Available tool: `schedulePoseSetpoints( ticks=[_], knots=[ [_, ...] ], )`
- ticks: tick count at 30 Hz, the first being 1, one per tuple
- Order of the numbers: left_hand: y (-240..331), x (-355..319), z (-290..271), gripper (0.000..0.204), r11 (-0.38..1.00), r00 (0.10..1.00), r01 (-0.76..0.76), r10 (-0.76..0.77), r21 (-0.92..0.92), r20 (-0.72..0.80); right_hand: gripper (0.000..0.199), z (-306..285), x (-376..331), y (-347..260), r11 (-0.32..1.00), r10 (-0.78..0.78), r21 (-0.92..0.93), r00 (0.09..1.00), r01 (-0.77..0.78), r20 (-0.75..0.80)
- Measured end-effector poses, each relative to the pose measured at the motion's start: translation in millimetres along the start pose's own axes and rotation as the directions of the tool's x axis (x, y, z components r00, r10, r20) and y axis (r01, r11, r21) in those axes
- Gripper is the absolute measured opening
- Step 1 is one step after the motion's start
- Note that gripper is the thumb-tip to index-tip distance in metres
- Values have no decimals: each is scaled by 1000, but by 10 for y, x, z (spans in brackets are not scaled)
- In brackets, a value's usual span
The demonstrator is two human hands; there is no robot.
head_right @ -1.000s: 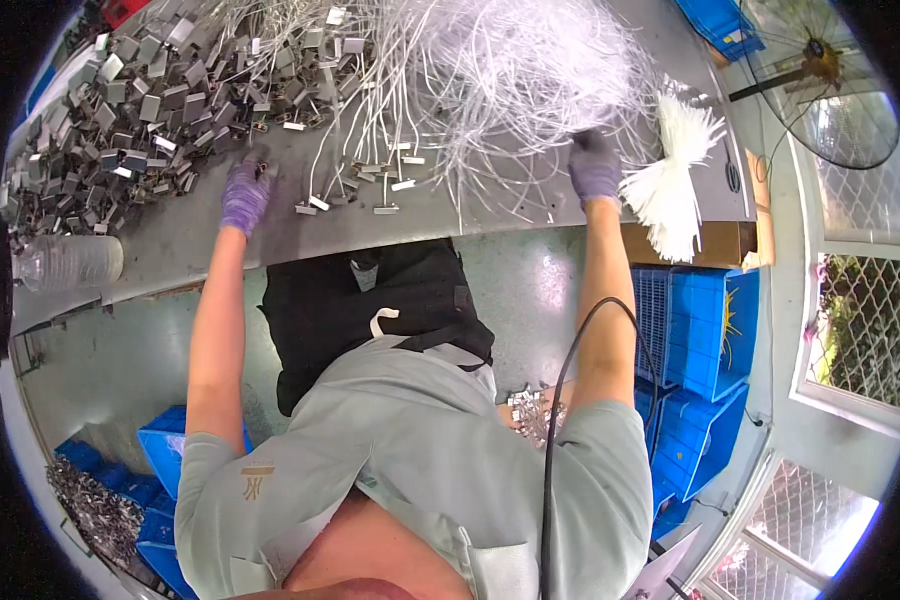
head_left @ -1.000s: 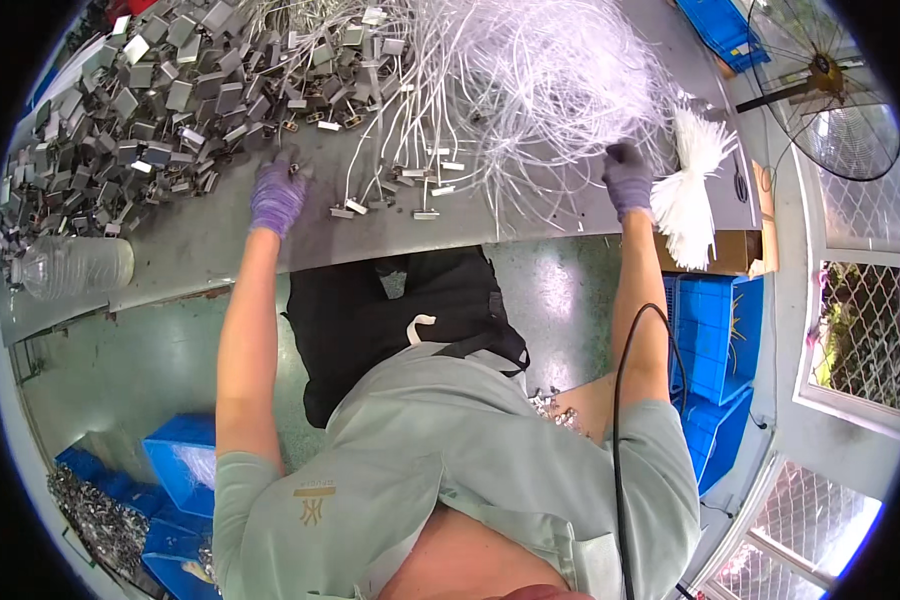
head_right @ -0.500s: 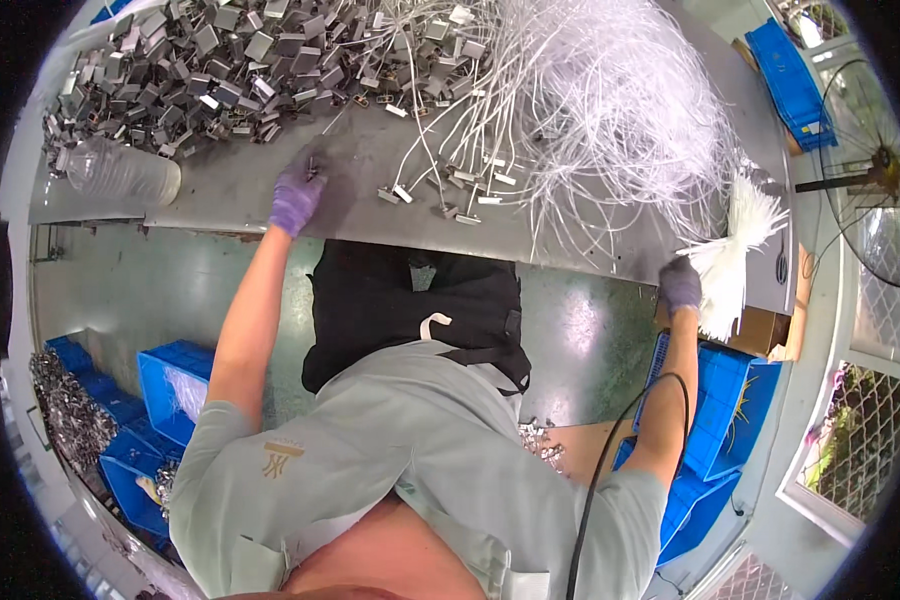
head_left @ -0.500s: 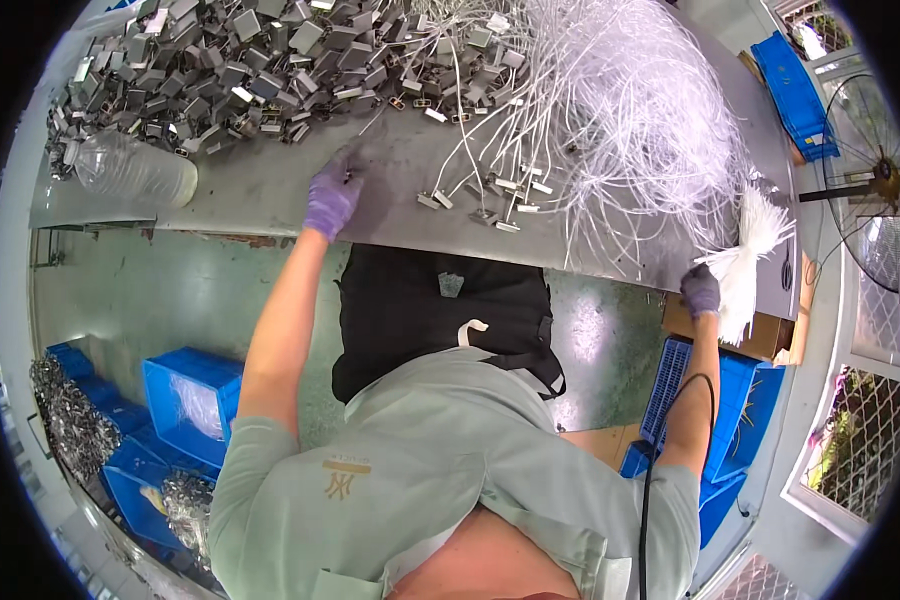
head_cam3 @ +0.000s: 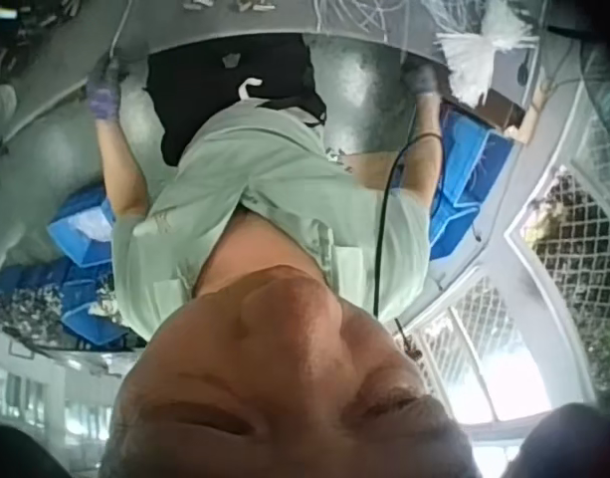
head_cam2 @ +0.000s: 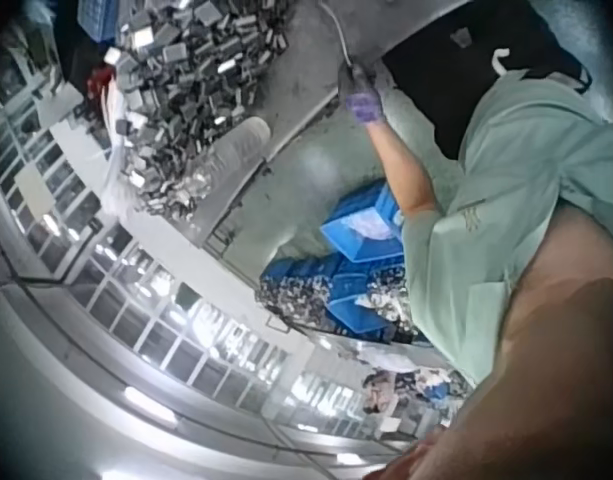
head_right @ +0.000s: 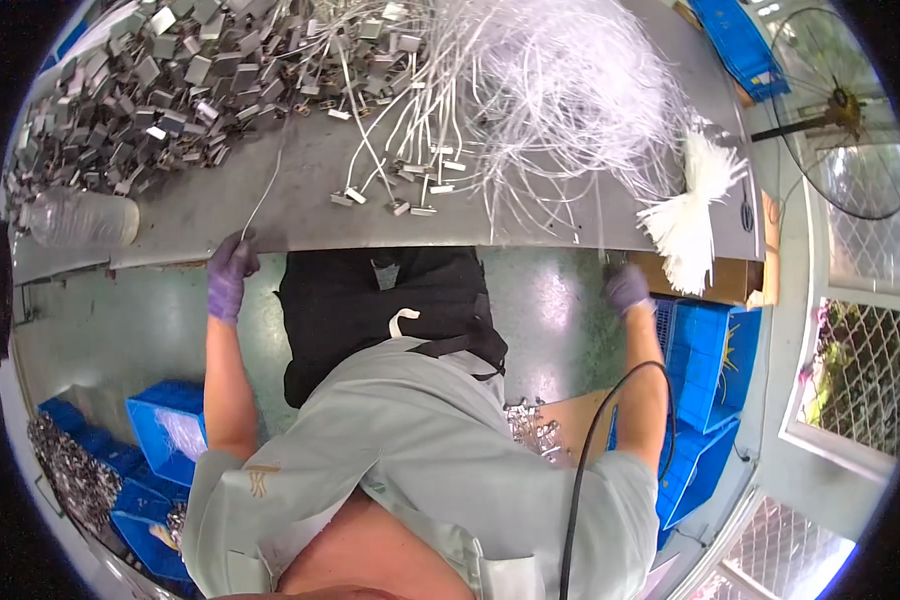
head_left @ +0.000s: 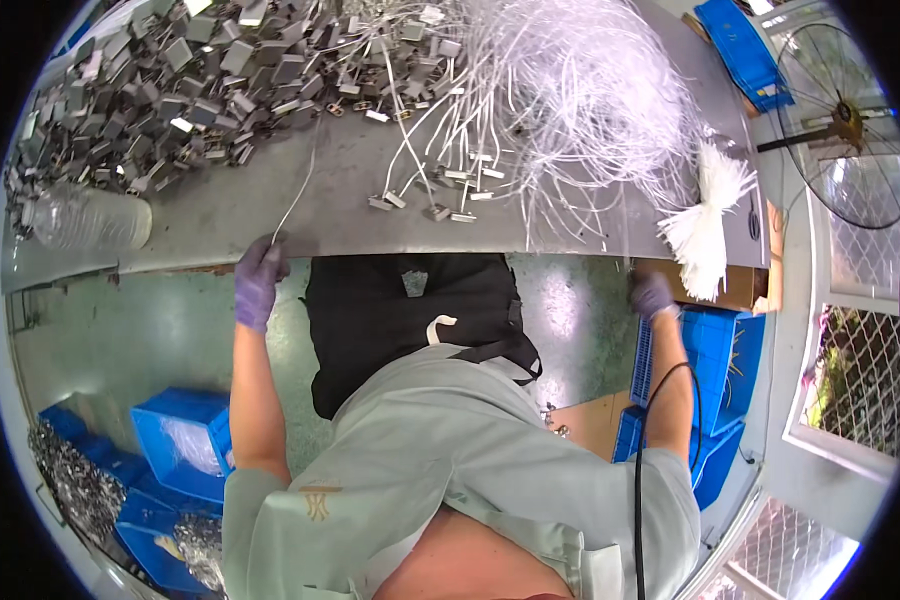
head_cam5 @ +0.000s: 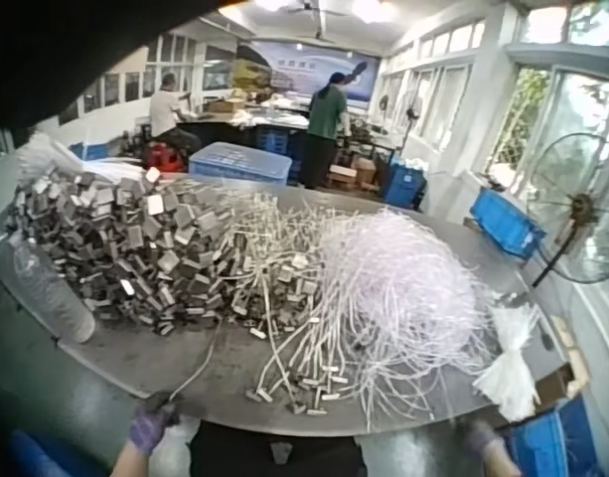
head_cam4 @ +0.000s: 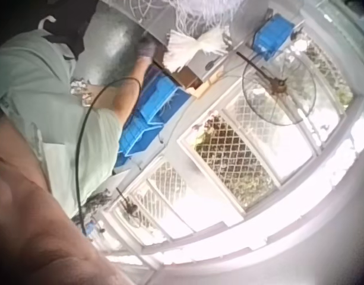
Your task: Sorting and bundling thin white electronic wires at a production workbench.
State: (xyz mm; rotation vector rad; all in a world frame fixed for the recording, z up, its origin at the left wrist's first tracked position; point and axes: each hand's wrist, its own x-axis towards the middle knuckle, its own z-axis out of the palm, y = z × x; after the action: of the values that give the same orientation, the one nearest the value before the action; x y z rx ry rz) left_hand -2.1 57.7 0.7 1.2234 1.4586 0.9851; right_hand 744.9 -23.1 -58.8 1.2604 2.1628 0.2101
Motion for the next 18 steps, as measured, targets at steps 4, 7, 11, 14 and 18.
schedulePoseSetpoints(
  ticks=[4,7,11,14,18],
  knots=[
    [-189,-232,-150,33,994,999,-18,13,-110,-46,18,46,-779,-874,72,341,738,712,-671,614],
    [-170,-409,-85,33,982,997,40,-52,-183,-57,13,-429,-1239,-863,-778,440,604,536,-173,720],
    [-175,-590,19,32,934,994,97,-111,-343,-21,23,-745,-1370,-279,-637,770,519,458,570,444],
    [-234,-764,95,34,911,993,108,-122,-399,-9,23,-1896,-695,-91,-549,825,422,547,721,140],
    [-77,-1033,173,35,915,989,122,-146,-384,-34,15,-2626,691,-530,-583,655,667,754,464,48]
  ],
)
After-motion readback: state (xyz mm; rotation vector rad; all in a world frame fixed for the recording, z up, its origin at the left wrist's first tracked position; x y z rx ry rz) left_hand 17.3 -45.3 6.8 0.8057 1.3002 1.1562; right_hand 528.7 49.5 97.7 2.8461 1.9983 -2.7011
